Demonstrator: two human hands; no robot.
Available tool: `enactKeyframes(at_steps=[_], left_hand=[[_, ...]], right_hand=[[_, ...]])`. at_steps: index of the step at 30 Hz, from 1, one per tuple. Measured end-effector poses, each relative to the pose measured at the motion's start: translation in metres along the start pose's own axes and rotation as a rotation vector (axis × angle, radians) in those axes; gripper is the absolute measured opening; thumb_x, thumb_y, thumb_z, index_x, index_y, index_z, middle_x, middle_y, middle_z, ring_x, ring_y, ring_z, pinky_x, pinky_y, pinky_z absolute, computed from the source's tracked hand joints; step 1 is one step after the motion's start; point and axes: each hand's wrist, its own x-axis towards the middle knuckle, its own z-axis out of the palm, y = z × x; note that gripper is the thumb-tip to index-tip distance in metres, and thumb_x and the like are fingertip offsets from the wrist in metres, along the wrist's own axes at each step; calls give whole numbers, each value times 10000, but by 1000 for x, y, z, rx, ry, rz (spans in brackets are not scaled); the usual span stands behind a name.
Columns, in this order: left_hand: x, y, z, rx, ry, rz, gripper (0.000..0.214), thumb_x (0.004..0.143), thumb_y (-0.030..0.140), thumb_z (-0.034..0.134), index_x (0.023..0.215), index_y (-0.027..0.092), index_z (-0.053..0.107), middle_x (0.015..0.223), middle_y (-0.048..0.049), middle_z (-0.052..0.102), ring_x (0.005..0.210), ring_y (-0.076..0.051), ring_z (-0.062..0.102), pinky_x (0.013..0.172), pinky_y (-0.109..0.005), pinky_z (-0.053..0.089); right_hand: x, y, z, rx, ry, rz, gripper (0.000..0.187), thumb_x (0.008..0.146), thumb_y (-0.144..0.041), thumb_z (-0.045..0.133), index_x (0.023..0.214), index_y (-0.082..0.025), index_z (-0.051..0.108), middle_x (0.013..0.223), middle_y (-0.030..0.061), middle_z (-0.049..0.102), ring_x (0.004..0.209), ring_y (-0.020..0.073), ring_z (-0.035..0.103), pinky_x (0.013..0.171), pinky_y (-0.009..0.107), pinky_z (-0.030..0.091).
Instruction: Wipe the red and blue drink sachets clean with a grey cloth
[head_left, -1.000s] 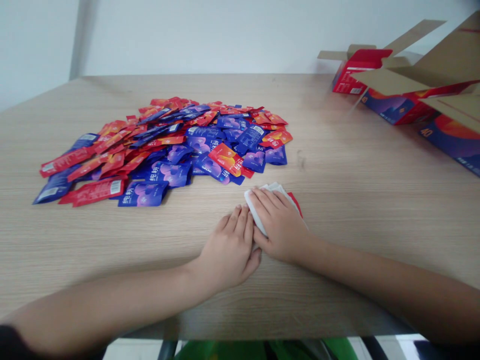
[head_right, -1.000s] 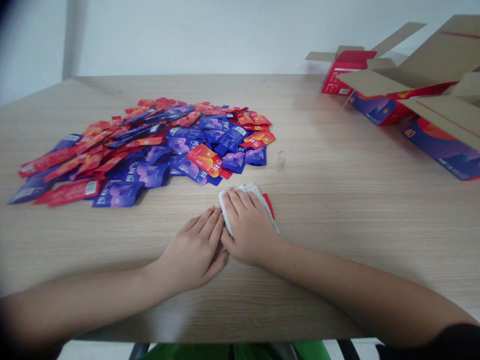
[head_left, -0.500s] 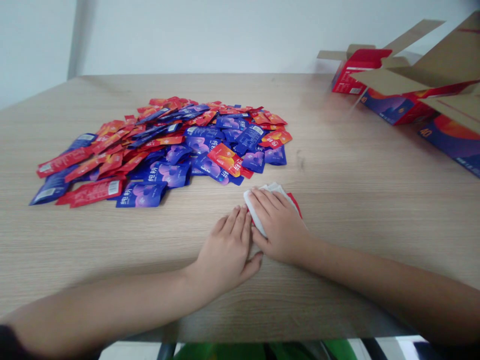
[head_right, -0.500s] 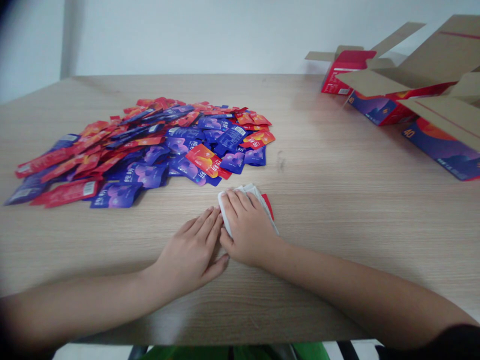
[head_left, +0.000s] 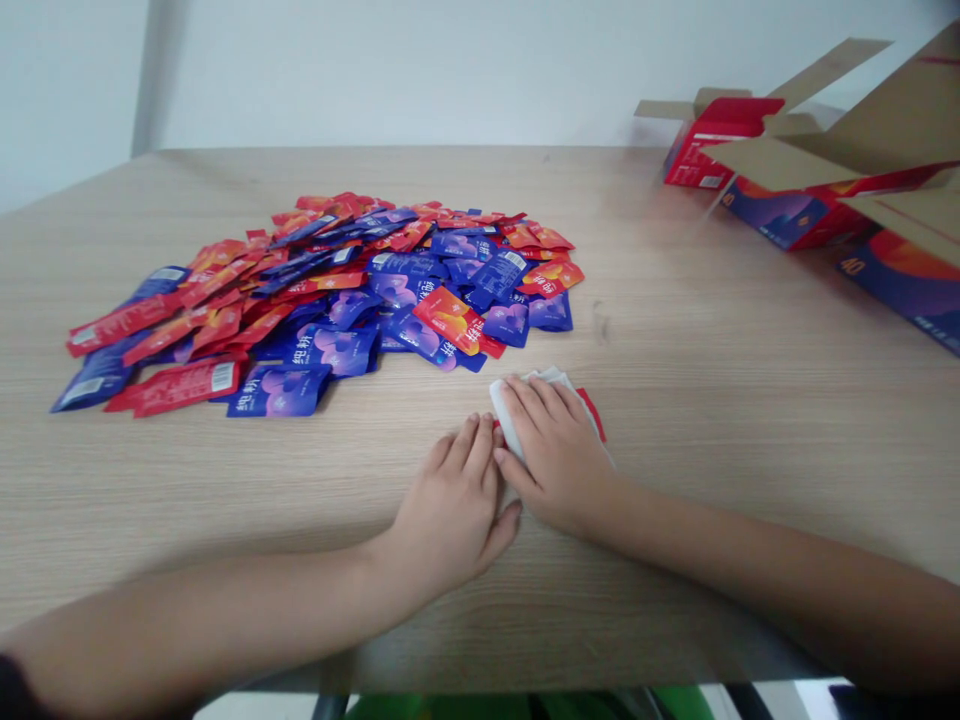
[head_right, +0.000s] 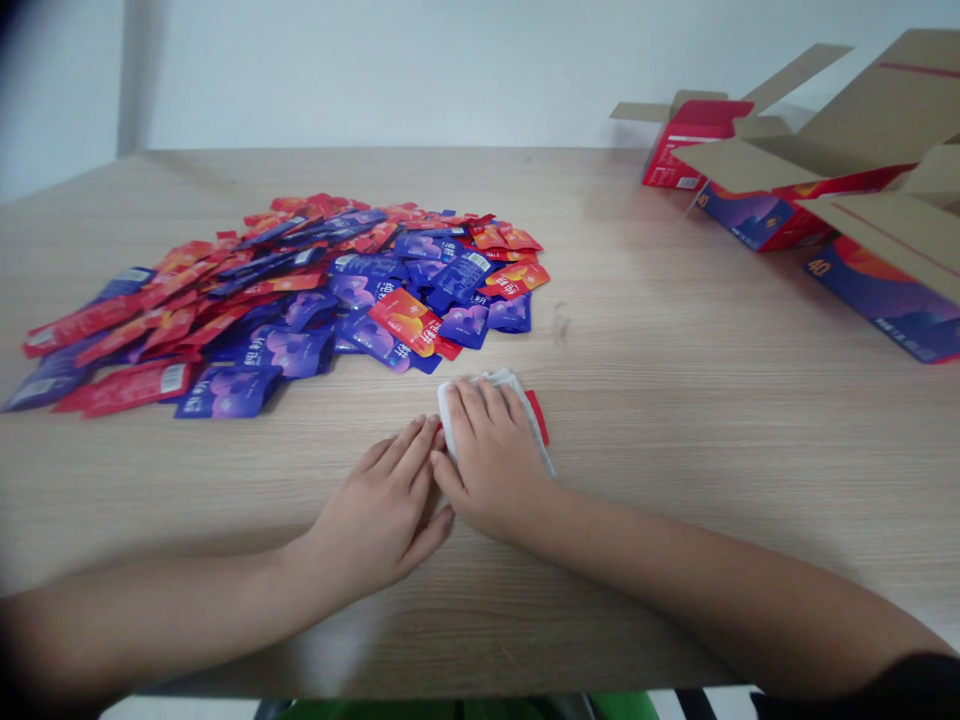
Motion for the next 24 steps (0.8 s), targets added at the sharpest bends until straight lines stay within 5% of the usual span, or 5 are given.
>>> enactKeyframes(at_steps=[10,24], left_hand=[[2,-1,0,51,52,62,542,872,354,483,1185,-64,628,1328,-331,535,1250,-422,534,998,-485,482],[2,-1,-2,82,-73,50,558,865,198,411,1335,-88,504,1428,-317,437,1330,-430,440,1042,-496,441]], right_hand=[[-3,-1,4,5,59,17,651,966,-408,349,1486,-18,330,1537,204,330,1423,337,249,1159,530,205],[-6,1,2,-26,61,-157,700,971,-463,362,1468,30,343,1574,216,235,1468,354,141,1182,565,172]])
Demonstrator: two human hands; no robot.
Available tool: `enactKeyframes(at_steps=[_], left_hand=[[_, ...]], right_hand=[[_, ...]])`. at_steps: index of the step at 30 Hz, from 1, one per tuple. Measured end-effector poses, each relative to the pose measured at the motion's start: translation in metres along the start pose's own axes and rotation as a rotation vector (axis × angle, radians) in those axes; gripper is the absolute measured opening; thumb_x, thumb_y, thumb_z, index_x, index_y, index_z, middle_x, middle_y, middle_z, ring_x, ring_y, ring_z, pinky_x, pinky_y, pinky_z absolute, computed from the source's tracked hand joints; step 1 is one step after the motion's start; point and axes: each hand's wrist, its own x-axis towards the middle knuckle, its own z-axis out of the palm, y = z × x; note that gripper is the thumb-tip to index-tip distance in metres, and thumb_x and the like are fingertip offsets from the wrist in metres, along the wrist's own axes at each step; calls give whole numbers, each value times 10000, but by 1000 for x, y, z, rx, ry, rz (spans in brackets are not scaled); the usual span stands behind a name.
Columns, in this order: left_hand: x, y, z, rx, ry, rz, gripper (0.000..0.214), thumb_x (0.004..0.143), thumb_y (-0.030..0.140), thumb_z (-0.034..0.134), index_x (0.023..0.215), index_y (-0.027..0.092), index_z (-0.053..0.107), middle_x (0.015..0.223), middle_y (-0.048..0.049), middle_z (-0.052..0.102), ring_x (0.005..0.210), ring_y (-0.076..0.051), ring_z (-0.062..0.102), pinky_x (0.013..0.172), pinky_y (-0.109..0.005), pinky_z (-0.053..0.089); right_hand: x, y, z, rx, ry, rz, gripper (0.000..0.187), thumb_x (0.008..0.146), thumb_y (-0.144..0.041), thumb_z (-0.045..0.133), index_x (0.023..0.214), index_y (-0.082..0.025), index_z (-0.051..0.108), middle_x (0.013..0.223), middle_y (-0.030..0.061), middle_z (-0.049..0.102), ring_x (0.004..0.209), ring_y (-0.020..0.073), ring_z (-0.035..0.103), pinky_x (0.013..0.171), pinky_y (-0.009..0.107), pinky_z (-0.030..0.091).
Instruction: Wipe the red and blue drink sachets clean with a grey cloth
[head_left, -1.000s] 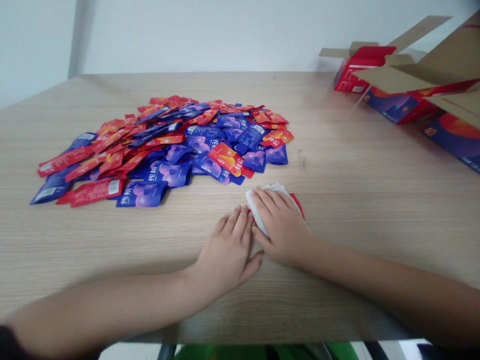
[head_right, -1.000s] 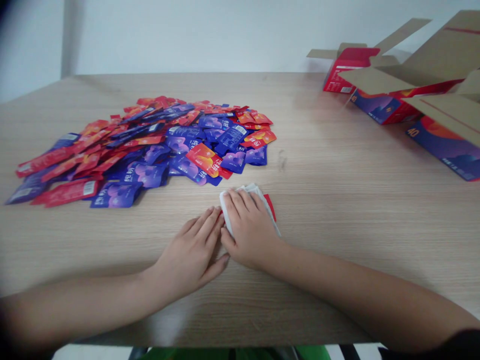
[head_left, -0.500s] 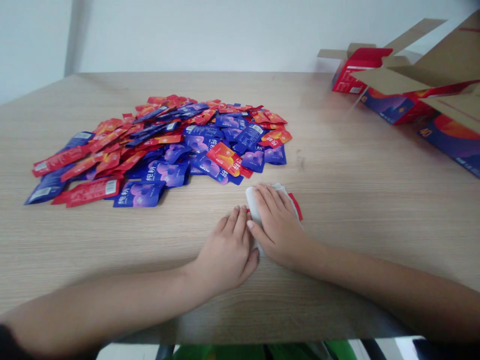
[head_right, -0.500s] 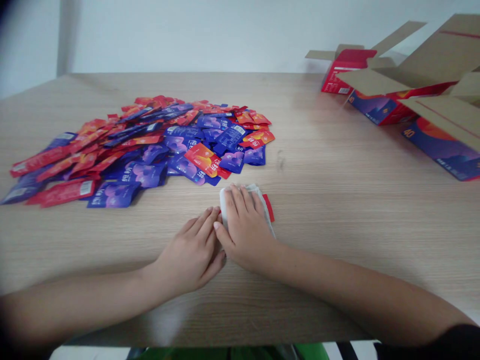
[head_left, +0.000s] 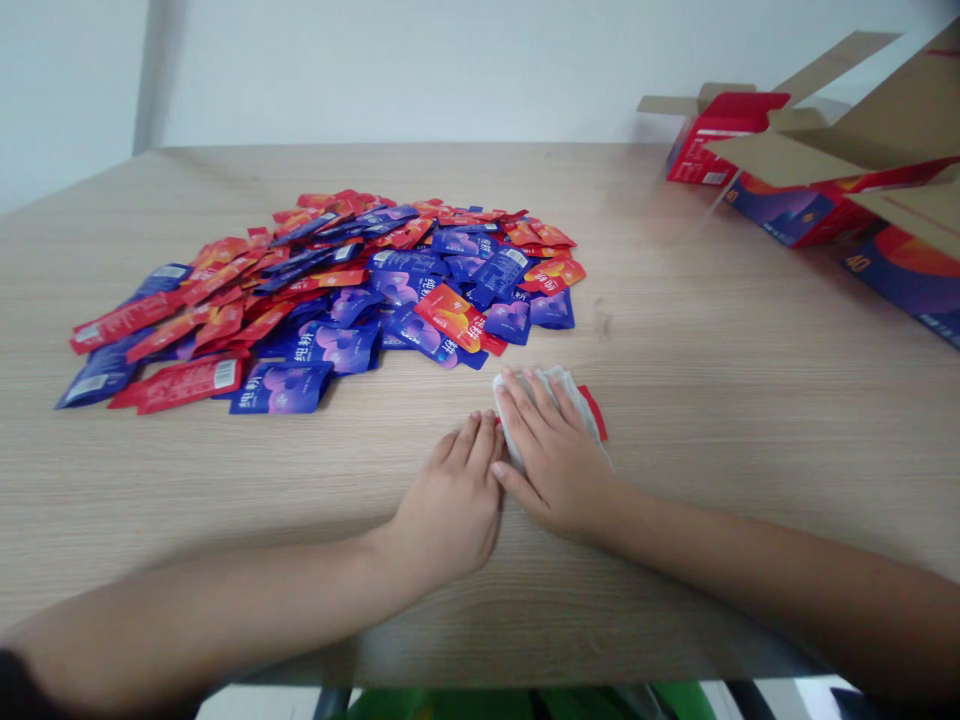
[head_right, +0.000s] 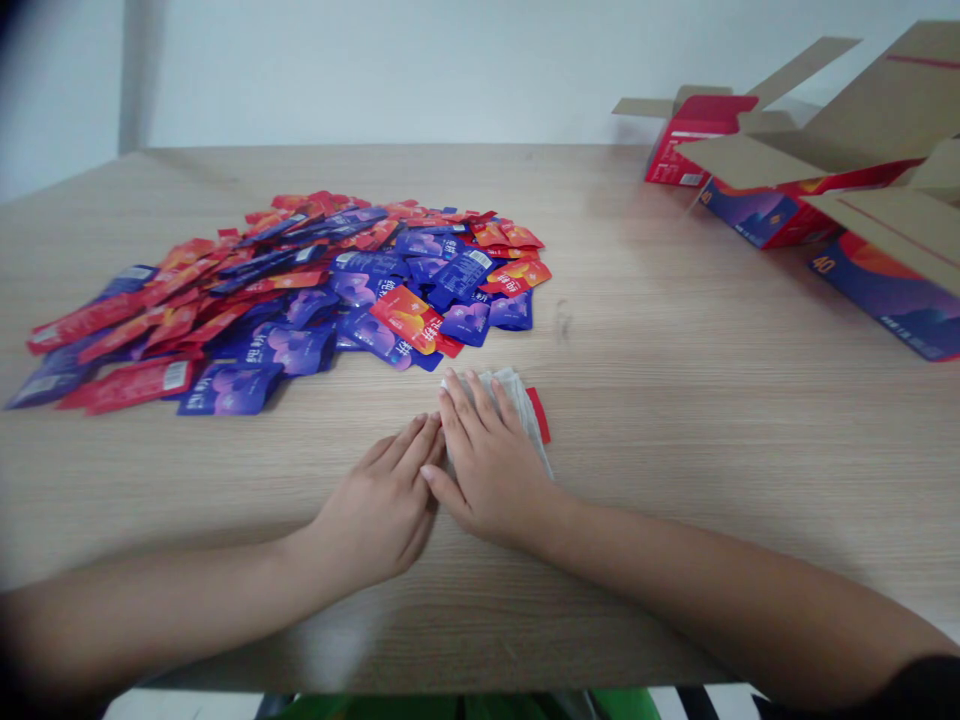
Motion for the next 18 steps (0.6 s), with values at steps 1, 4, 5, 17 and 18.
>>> enactKeyframes(at_steps=[1,4,5,17,18], left_hand=[[0,0,0,0,0,1,547,865,195,412,1320,-88,521,1425,-318,441,1329,-430,441,1042,-496,440],[1,-1,-1,-7,-6,3,520,865,182,412,1288,-87,551,1422,-323,442,1329,-431,441,1044,-496,436],[1,-1,-1,-9,-7,1,523,866,179,410,1294,-91,544,1423,-326,439,1330,-432,439,1045,-499,433],[0,-1,2,-11,7,6,522,871,184,427,1304,-91,526,1423,-334,433,1329,-445,433,1030,-508,421],[0,-1,2,-13,7,7,518,872,185,429,1299,-90,530,1422,-336,434,1331,-445,431,1030,-508,420]], right_hand=[[0,0,0,6,-6,-3,685,974,-453,360,1461,28,359,1569,217,251,1463,345,170,1183,552,187],[2,1,1,17,-26,-14,651,978,-436,357,1444,17,400,1555,216,287,1438,334,252,1177,532,217],[2,2,1,17,-28,-17,650,978,-438,358,1441,15,405,1553,217,292,1431,335,266,1175,532,220],[5,7,-5,58,-72,-37,674,993,-489,323,1417,22,438,1532,242,318,1401,337,327,1124,515,308],[5,8,-6,64,-71,-38,660,994,-480,329,1412,18,446,1528,240,329,1396,334,334,1120,515,315]])
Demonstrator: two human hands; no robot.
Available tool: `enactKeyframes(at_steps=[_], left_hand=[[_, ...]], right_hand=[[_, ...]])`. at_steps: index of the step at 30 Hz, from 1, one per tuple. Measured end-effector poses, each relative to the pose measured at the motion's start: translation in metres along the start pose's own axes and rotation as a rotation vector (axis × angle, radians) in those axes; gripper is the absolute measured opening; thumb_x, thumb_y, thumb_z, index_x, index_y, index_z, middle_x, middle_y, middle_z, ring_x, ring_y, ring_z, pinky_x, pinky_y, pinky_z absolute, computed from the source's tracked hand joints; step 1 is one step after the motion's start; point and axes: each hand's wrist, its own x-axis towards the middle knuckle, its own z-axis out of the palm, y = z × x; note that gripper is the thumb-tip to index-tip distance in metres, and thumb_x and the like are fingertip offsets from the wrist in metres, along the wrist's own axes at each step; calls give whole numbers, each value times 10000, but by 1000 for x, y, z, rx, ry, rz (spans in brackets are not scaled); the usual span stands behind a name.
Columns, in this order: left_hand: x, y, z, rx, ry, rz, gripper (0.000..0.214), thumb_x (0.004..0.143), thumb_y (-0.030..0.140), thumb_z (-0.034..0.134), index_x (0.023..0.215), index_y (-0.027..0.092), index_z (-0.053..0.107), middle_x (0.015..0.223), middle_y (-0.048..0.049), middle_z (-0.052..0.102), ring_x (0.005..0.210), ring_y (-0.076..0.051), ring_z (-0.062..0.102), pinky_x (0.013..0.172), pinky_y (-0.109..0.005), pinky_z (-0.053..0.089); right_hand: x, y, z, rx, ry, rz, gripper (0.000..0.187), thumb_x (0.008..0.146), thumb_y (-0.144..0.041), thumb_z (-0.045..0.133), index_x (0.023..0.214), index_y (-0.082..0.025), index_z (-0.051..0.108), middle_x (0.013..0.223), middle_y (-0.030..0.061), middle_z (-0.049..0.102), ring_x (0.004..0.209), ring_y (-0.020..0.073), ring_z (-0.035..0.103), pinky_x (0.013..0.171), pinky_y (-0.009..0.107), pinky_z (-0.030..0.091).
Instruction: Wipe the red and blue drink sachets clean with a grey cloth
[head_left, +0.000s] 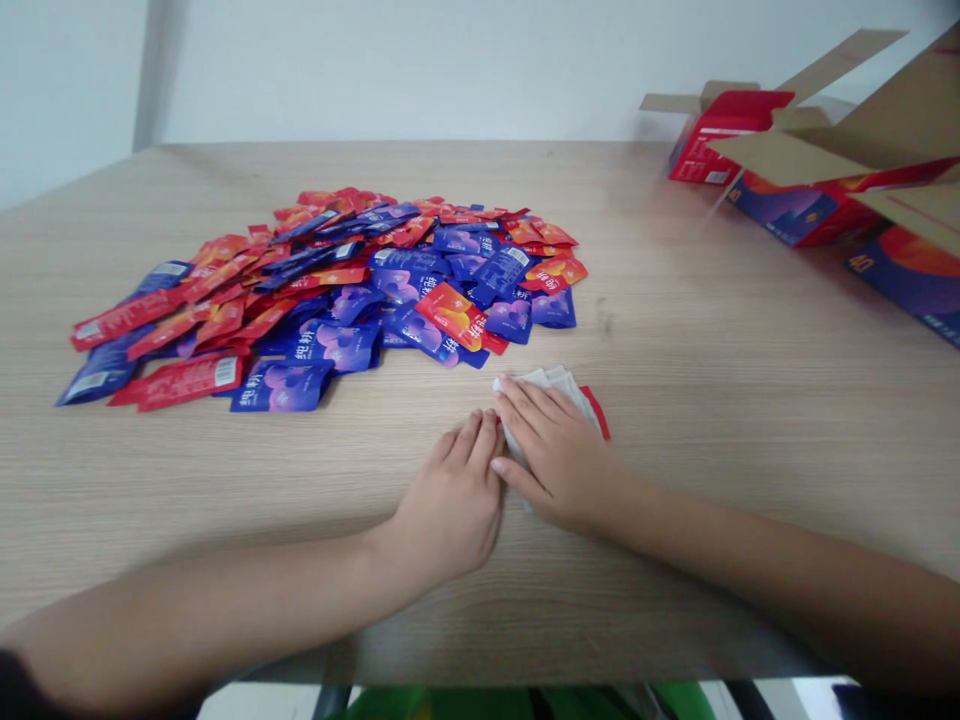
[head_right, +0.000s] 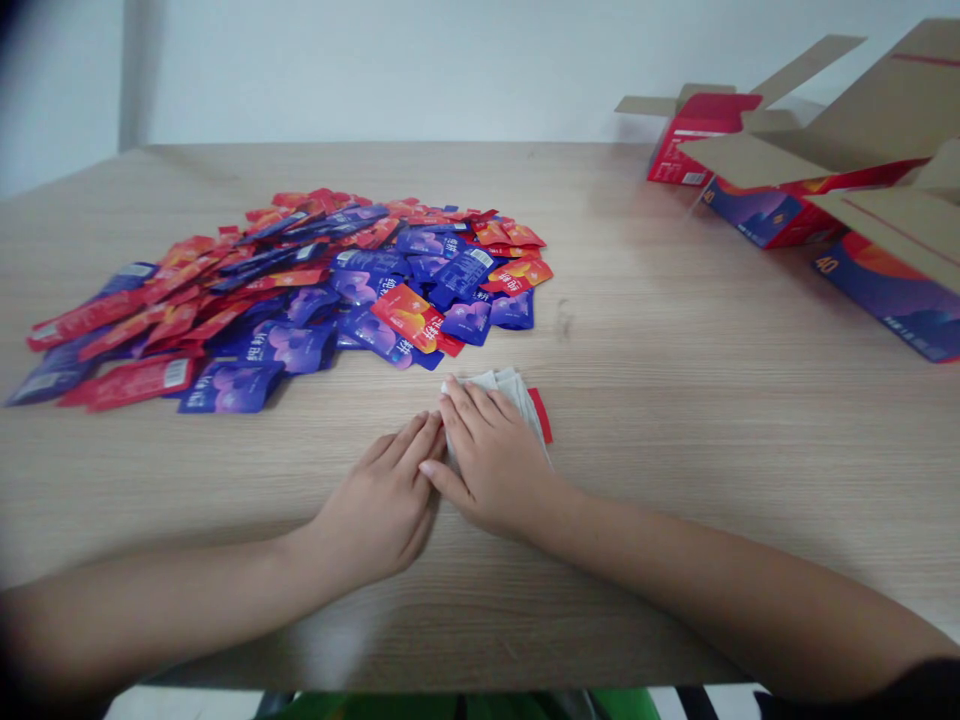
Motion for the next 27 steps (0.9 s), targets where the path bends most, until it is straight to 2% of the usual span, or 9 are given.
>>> enactKeyframes(at_steps=[7,17,27], left_hand=[[0,-1,-5,-12,-8,20,501,851,208,456,1250,-70,577,1419,-331,440,1324,-447,439,1033,-504,421],[0,1,-2,-13,17,3,523,869,195,415,1295,-83,540,1416,-326,450,1322,-435,447,1038,-511,427],[2,-1,-4,4,14,14,490,869,187,424,1249,-83,576,1386,-326,482,1292,-431,482,1008,-501,456]], right_hand=[[1,4,0,39,30,14,552,969,-383,412,1391,-36,491,1515,177,391,1361,286,380,1129,475,328],[-2,3,2,29,33,1,567,957,-374,418,1393,-18,482,1518,201,374,1391,302,345,1155,493,290],[-1,2,2,23,46,-12,558,945,-348,432,1389,-13,484,1512,206,382,1397,304,342,1155,504,291]])
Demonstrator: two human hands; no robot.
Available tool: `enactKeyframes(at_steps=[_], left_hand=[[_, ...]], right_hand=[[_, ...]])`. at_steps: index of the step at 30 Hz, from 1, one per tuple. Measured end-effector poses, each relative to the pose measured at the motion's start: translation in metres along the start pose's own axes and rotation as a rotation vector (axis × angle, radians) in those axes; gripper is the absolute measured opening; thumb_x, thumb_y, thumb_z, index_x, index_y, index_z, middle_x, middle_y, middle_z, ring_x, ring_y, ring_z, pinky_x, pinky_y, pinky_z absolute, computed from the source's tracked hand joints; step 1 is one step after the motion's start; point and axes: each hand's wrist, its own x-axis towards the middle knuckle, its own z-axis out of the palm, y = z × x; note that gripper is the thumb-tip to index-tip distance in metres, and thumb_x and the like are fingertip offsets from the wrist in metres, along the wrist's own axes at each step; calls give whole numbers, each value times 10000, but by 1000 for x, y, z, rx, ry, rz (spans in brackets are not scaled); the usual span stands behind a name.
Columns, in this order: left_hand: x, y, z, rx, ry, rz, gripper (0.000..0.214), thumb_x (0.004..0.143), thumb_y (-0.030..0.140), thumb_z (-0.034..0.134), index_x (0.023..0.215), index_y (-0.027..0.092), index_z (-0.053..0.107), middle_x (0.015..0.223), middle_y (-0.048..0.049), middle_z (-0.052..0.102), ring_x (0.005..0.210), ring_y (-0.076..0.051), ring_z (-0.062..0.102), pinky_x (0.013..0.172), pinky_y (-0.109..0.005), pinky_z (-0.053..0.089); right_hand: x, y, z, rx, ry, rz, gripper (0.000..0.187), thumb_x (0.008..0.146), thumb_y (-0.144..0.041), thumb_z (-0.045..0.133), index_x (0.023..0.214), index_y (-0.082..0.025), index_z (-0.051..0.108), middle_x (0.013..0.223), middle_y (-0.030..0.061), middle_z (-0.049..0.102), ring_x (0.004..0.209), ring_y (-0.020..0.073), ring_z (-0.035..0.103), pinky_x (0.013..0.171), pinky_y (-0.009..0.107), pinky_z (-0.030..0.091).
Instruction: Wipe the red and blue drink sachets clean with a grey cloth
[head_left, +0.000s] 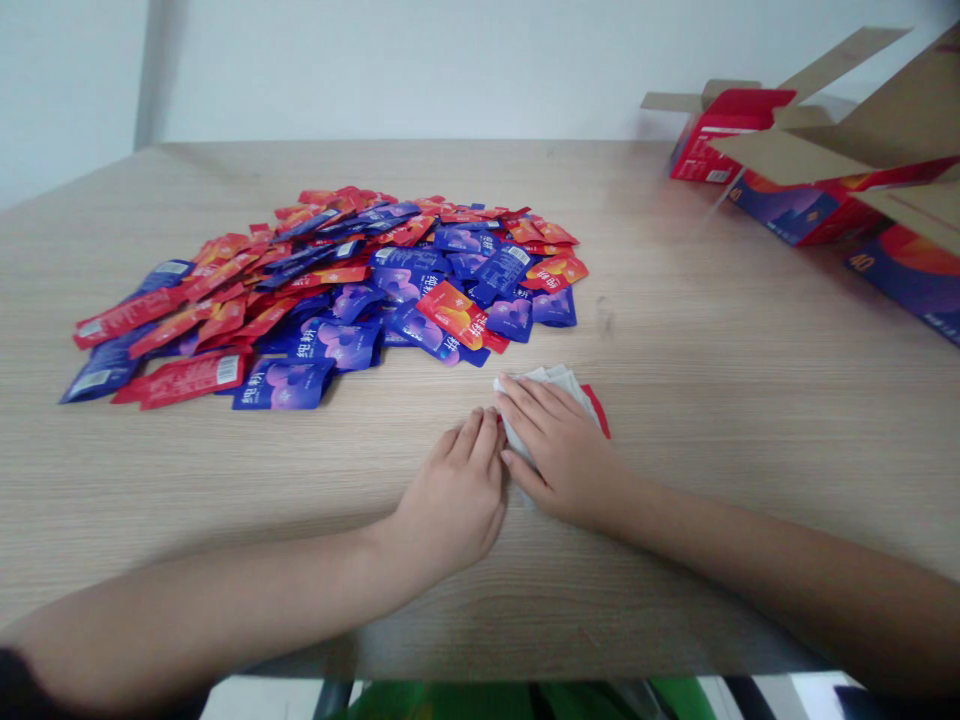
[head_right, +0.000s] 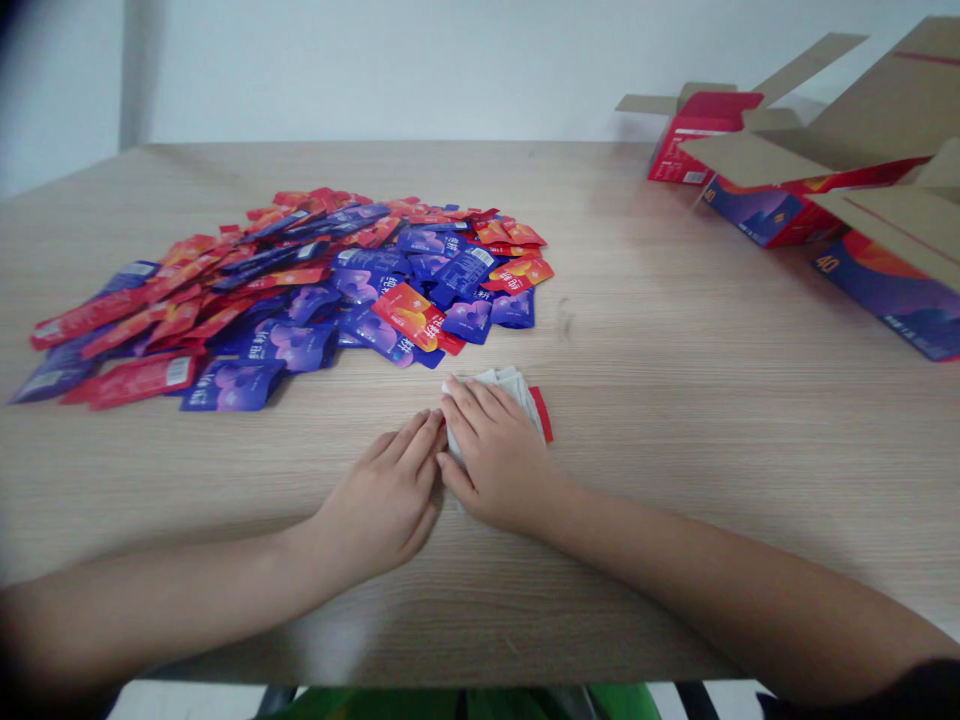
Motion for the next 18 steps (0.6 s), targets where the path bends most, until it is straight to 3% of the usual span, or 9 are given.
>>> enactKeyframes(at_steps=[18], left_hand=[[0,1,3,49,34,18,456,868,174,435,1212,-69,609,1356,-322,512,1269,-430,504,999,-490,455]], right_hand=[[0,0,0,-22,-10,-7,545,957,-350,404,1378,-18,502,1502,199,402,1394,312,349,1158,494,274]])
